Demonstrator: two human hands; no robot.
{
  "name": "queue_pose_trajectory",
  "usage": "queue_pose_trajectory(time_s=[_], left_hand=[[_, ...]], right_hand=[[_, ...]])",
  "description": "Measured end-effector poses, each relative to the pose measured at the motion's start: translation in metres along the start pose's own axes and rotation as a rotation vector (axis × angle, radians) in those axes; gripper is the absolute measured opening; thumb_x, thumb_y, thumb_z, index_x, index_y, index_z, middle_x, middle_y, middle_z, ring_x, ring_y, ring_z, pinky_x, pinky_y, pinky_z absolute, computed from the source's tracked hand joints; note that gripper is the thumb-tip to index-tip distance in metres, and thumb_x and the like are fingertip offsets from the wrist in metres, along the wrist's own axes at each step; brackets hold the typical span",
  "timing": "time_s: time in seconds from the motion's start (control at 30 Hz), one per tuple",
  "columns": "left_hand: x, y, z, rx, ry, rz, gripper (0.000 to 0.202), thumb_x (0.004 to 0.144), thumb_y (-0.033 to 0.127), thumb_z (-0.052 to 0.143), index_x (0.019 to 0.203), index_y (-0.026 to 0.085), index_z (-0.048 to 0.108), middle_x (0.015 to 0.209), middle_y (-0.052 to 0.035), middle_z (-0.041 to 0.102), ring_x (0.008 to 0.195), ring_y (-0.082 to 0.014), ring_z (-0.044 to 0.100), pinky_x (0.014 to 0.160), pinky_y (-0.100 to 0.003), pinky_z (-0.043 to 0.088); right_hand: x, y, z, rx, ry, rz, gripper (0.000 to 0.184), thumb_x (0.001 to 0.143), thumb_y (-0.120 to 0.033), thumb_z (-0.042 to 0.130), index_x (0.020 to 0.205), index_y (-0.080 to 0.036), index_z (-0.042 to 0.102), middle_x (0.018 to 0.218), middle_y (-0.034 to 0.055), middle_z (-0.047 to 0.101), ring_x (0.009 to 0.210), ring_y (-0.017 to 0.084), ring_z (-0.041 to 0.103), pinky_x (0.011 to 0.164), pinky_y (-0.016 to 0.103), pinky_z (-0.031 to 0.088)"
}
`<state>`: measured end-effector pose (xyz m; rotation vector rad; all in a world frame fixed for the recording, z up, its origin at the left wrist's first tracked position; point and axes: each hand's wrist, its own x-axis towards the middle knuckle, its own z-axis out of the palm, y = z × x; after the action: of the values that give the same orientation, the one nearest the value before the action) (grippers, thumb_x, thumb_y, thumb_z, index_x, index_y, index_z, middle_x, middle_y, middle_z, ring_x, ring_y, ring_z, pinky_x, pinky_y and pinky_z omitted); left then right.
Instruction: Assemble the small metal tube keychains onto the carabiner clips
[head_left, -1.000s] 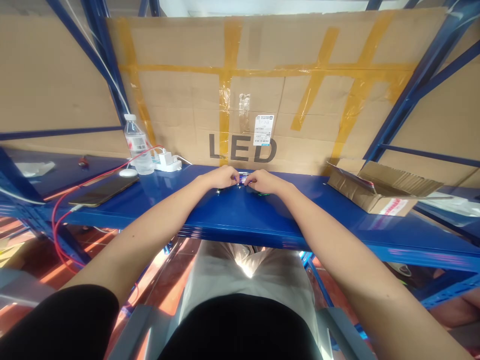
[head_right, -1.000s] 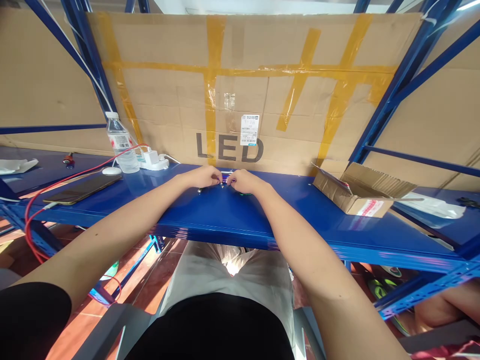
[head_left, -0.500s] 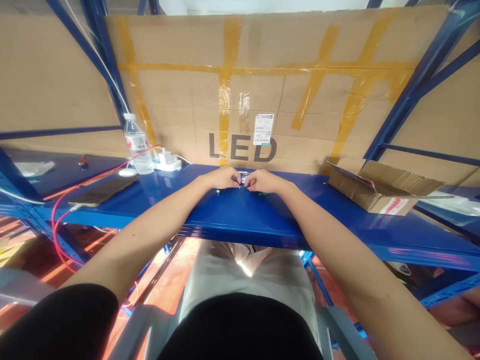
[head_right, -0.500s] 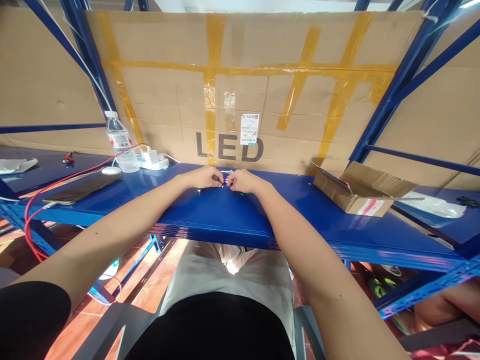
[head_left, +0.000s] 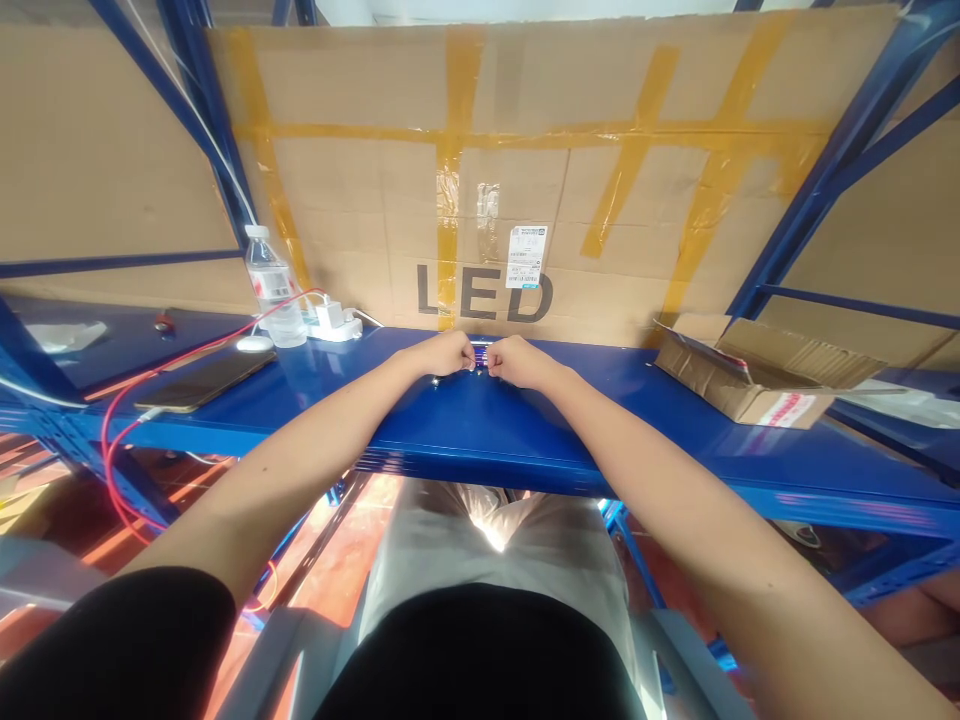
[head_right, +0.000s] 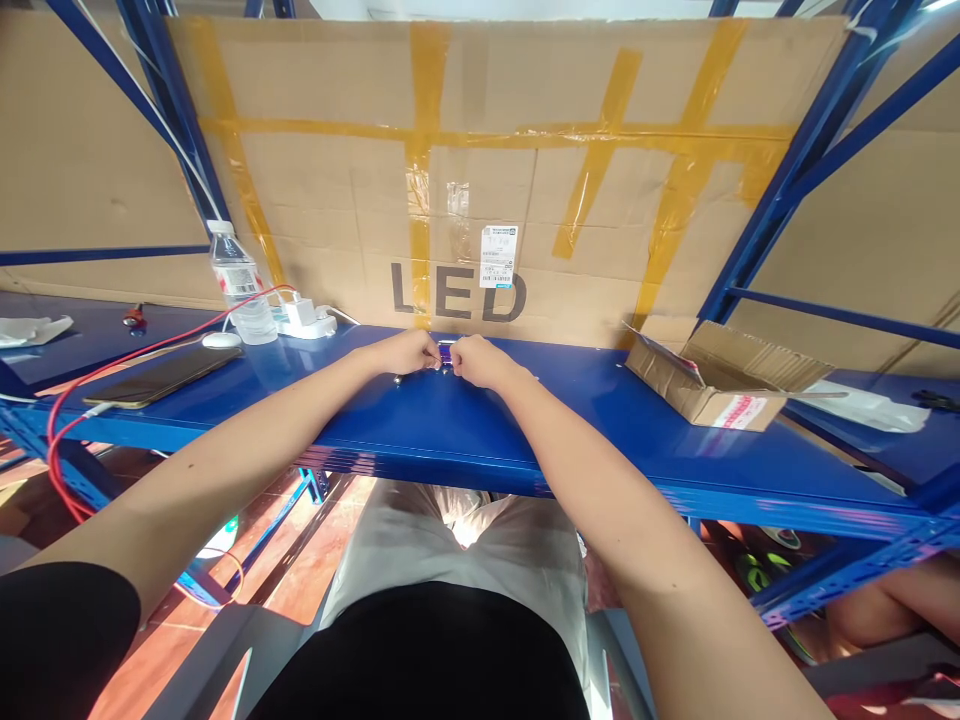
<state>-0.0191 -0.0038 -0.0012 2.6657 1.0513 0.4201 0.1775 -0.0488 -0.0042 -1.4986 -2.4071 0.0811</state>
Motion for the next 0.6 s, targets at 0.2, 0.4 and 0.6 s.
queue_pose_trajectory(time_s=[0.2,0.4,0.6], left_hand=[[0.0015,-0.0018,-0.0013,0.012,0.057,-0.006,0.02,0.08,0.022,0.058,0.069,0.015,0.073,0.068,-0.0033,0.067,0.061,-0.0152,0.052,0.062,-0.029,0.039],[0.0024,-0.0039,-0.0011,-0.06,0.031,-0.031,0.017,0.076,0.022,0.065,0.082,0.016,0.079,0.079,-0.0046,0.076,0.067,-0.017,0.061,0.066,-0.029,0.046],[0.0026,-0.0049,-0.002,-0.078,0.002,0.014,0.019,0.078,0.021,0.065,0.088,0.016,0.081,0.089,-0.0068,0.08,0.078,-0.0195,0.068,0.071,-0.028,0.05]], right_hand=[[0.0012,0.0041,0.0001,0.021,-0.032,-0.098,0.023,0.083,0.003,0.06,0.076,-0.016,0.072,0.091,0.0066,0.077,0.084,0.018,0.067,0.069,0.024,0.045],[-0.0015,0.0024,-0.0053,0.124,-0.057,-0.041,0.025,0.083,0.002,0.061,0.083,-0.015,0.079,0.09,0.0074,0.079,0.079,0.019,0.07,0.066,0.025,0.05],[-0.0004,0.0046,-0.0045,0.258,-0.087,-0.009,0.03,0.083,-0.001,0.062,0.098,-0.017,0.082,0.092,0.0059,0.08,0.074,0.018,0.069,0.065,0.026,0.052]])
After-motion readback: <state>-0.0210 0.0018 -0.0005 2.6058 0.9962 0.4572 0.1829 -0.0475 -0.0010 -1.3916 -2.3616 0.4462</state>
